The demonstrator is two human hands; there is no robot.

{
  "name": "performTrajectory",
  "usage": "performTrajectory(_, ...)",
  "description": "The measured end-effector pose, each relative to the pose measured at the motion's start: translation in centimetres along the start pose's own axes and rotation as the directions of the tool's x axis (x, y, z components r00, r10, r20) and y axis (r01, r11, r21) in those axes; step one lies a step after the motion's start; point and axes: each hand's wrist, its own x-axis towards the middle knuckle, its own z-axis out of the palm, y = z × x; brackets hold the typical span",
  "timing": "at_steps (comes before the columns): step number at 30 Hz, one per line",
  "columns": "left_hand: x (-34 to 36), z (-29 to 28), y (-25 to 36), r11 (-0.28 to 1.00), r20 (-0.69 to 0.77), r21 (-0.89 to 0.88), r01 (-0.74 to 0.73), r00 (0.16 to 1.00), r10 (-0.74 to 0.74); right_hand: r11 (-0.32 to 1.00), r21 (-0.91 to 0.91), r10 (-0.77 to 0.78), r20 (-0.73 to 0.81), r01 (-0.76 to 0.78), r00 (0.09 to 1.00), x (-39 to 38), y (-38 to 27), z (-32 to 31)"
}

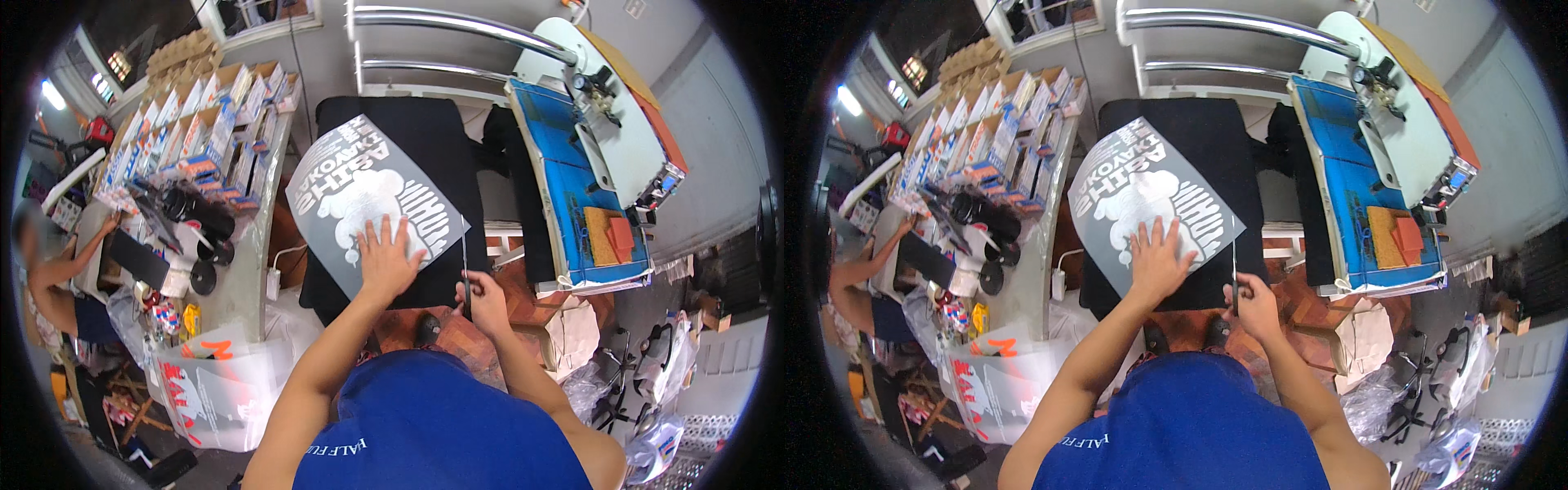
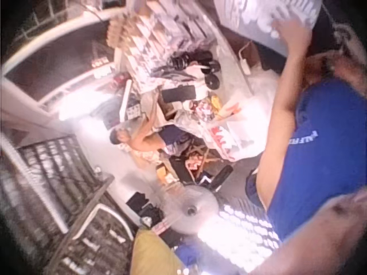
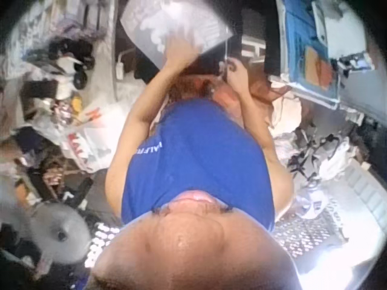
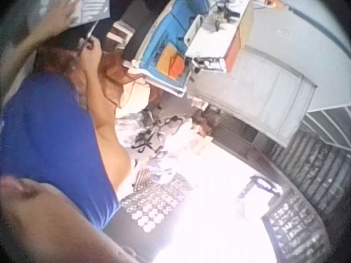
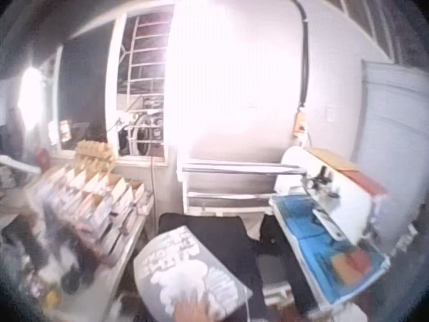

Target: The person aligns and presses a black t-shirt on a heat press, then places a printed transfer sheet onto the shirt and operates the press. They repeat the process with another t-shirt, handling transfer sheets and adjusting the garments on the press.

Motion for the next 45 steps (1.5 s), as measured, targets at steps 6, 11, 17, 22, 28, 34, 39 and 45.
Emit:
performTrajectory(6, 4.3, -1.3, -7.4, 0.944, 0.287, 0.009, -0.331, 0.905, 0.314, 0.973, 0.222, 0.059, 0.017, -0.061, 0.998, -4.2, 3.6, -2.6)
performTrajectory(11, 4.0, -1.7, -6.5, 0.875, 0.184, -0.254, -0.412, 0.868, 0.462, 0.965, 0.203, 0.161, 0.040, -0.166, 0.986, -5.7, 4.8, -1.7)
performTrajectory(17, 0.6, 1.5, 0.0, 0.808, 0.030, -0.257, -0.530, 0.832, 0.554, 0.945, 0.272, 0.166, 0.075, -0.181, 0.983, -5.0, 4.7, -1.5)
performTrajectory(22, -0.8, 2.5, 0.6, 0.826, -0.166, -0.183, -0.533, 0.845, 0.508, 0.931, 0.279, 0.191, 0.175, -0.234, 0.966, -4.7, 5.3, -0.7)
performTrajectory(28, -1.7, 3.1, 1.1, 0.836, -0.174, -0.264, -0.481, 0.876, 0.449, 0.968, 0.125, 0.204, 0.119, -0.218, 0.972, -3.5, 5.2, 1.5)
performTrajectory(34, -1.5, 2.7, 1.7, 0.841, -0.184, -0.189, -0.507, 0.859, 0.477, 0.980, 0.029, 0.194, 0.063, -0.197, 0.979, -3.8, 4.6, 1.6)
performTrajectory(39, -1.2, 2.3, 2.4, 0.825, -0.170, -0.215, -0.522, 0.852, 0.495, 0.978, 0.073, 0.191, 0.076, -0.197, 0.979, -3.3, 4.2, 1.7)
performTrajectory(45, -1.9, 1.4, 2.8, 0.769, -0.232, -0.311, -0.558, 0.830, 0.507, 0.972, 0.164, 0.165, 0.017, -0.166, 0.986, -0.8, 3.7, 2.2)
